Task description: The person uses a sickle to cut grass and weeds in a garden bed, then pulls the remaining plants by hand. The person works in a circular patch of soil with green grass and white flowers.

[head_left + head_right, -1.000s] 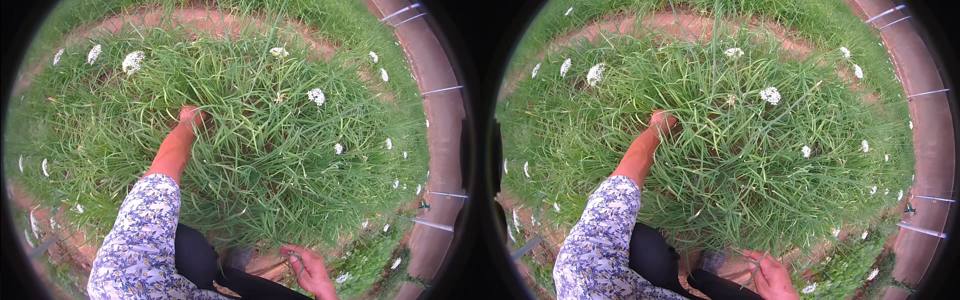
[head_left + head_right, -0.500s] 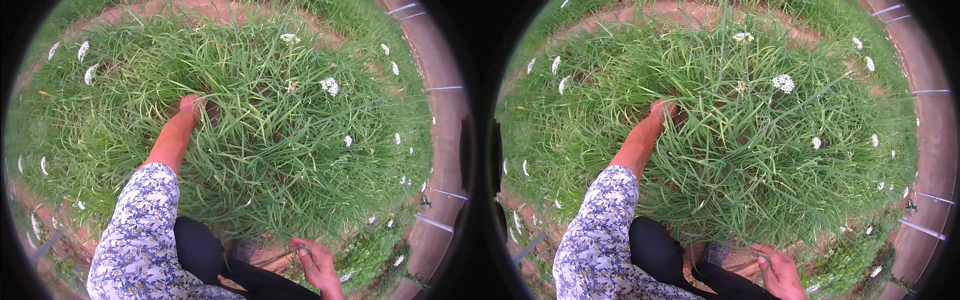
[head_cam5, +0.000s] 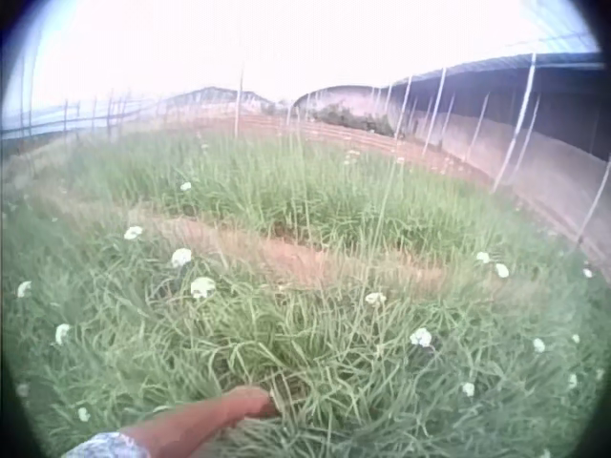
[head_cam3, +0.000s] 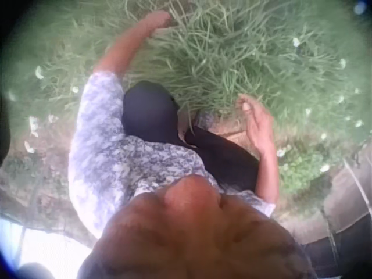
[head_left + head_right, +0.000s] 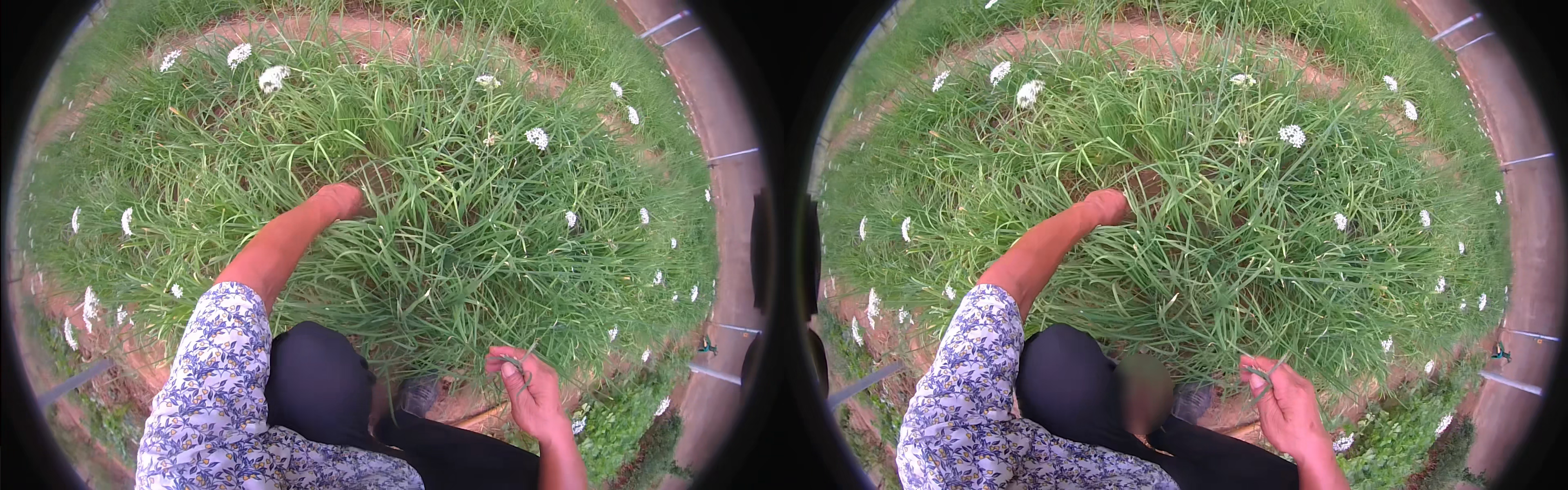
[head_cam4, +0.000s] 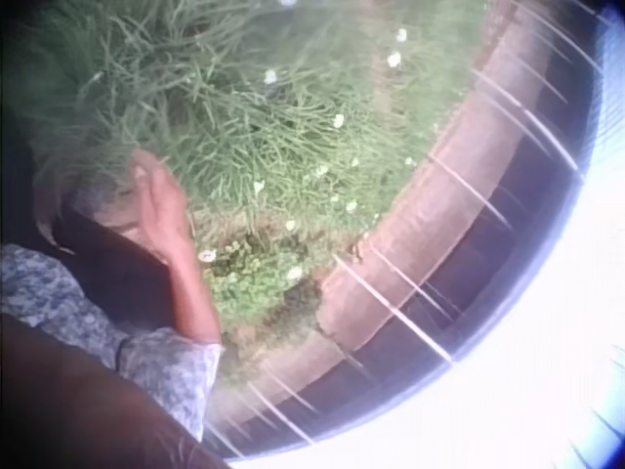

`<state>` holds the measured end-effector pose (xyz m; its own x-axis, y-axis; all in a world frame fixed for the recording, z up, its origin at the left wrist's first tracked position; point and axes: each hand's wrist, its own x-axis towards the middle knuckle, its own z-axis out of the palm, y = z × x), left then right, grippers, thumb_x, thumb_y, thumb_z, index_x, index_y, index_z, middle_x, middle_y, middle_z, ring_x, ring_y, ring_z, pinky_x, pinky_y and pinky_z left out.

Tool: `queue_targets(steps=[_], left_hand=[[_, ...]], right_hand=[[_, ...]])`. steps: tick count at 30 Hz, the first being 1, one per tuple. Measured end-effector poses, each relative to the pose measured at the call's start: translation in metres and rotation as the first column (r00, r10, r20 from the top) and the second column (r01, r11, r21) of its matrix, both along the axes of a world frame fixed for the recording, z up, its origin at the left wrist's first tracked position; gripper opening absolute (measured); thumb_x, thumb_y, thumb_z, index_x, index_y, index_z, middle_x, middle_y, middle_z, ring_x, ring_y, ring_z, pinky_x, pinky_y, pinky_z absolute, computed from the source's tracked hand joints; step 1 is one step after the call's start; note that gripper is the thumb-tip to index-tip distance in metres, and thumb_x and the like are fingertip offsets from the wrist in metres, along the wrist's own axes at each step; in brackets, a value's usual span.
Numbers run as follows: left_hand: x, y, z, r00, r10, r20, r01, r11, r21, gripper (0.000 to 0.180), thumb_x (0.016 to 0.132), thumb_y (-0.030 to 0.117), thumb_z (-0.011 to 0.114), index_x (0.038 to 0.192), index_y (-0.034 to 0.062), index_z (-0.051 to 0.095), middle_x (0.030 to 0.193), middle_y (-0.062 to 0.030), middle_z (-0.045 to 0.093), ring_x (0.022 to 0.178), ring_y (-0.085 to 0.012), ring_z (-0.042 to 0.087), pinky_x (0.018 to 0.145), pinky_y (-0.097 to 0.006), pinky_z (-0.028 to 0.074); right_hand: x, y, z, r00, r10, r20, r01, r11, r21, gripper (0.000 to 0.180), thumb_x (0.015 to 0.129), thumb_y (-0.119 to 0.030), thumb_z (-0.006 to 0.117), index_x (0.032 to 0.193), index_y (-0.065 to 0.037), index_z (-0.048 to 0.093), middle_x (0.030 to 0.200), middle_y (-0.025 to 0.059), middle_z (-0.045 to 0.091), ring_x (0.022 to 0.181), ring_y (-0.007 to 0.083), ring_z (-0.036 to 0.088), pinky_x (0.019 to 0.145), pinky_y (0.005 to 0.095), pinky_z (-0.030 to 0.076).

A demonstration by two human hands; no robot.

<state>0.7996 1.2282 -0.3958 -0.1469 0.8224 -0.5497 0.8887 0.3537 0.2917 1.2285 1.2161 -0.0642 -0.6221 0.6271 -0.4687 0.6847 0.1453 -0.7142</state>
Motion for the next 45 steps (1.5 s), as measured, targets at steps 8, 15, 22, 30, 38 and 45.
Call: queue_targets(steps=[8, 15, 22, 30, 38, 45], left_hand=[[-0.019, -0.019, 0.163, 0.821, 0.263, 0.507, -0.311, 0.950, 0.010, 0.021, 0.102, 0.019, 0.055, 0.117, 0.0047, 0.059, 0.096, -0.0078, 0.066, 0.074, -0.0167, 0.067, 0.071, -0.035, 0.058], [0.061, -0.016, 0.320, 0.537, 0.147, 0.830, -0.465, 0.873, 0.146, 0.019, 0.107, 0.024, 0.053, 0.118, 0.0095, 0.057, 0.095, -0.0015, 0.065, 0.061, -0.0110, 0.063, 0.056, -0.026, 0.054], [0.128, -0.015, 0.332, 0.246, -0.020, 0.969, -0.697, 0.691, 0.191, 0.019, 0.107, 0.016, 0.048, 0.115, 0.0032, 0.060, 0.103, -0.0098, 0.070, 0.084, -0.0160, 0.069, 0.075, -0.033, 0.058], [0.186, -0.050, 0.335, 0.306, 0.124, 0.944, -0.859, 0.463, 0.217, 0.028, 0.090, 0.015, 0.056, 0.112, -0.0009, 0.057, 0.111, -0.0201, 0.061, 0.104, -0.0333, 0.059, 0.091, -0.045, 0.046], [0.162, -0.025, 0.294, 0.251, 0.052, 0.967, -0.947, 0.218, 0.234, 0.013, 0.098, 0.011, 0.057, 0.101, -0.0011, 0.054, 0.082, -0.0153, 0.063, 0.077, -0.0299, 0.066, 0.069, -0.044, 0.052], [0.053, -0.138, 0.389, 0.347, -0.190, 0.918, -0.913, 0.154, 0.377, 0.016, 0.107, 0.013, 0.048, 0.098, 0.0003, 0.049, 0.080, -0.0072, 0.064, 0.062, -0.0132, 0.068, 0.053, -0.029, 0.054]], right_hand=[[-0.060, 0.015, -0.004, 0.921, -0.146, -0.361, 0.114, 0.987, -0.109, 0.034, 0.111, -0.028, 0.050, 0.126, -0.001, 0.063, 0.098, 0.0083, 0.070, 0.083, 0.0147, 0.069, 0.076, 0.0284, 0.055], [-0.115, 0.053, -0.013, 0.809, -0.393, -0.437, 0.291, 0.914, -0.283, 0.043, 0.112, -0.036, 0.045, 0.139, -0.006, 0.057, 0.107, 0.0086, 0.070, 0.089, 0.0150, 0.069, 0.076, 0.0291, 0.055], [-0.167, 0.053, -0.019, 0.695, -0.244, -0.677, 0.186, 0.970, -0.159, 0.044, 0.113, -0.032, 0.043, 0.148, -0.007, 0.050, 0.133, 0.0107, 0.063, 0.117, 0.0187, 0.063, 0.094, 0.0361, 0.055], [-0.148, 0.063, -0.057, 0.922, -0.058, -0.383, 0.180, 0.939, 0.292, 0.060, 0.105, -0.035, 0.057, 0.153, -0.002, 0.043, 0.151, 0.0170, 0.051, 0.137, 0.0279, 0.052, 0.114, 0.0400, 0.040], [-0.159, 0.043, -0.038, 0.903, 0.316, -0.292, -0.039, 0.736, 0.675, 0.069, 0.106, -0.036, 0.053, 0.163, -0.008, 0.025, 0.163, 0.0201, 0.030, 0.142, 0.0329, 0.043, 0.114, 0.0444, 0.039], [-0.177, -0.003, -0.020, 0.850, 0.271, -0.452, -0.008, 0.864, 0.504, 0.064, 0.108, -0.032, 0.051, 0.163, -0.011, 0.025, 0.160, 0.0209, 0.034, 0.137, 0.0329, 0.047, 0.109, 0.0452, 0.042]])
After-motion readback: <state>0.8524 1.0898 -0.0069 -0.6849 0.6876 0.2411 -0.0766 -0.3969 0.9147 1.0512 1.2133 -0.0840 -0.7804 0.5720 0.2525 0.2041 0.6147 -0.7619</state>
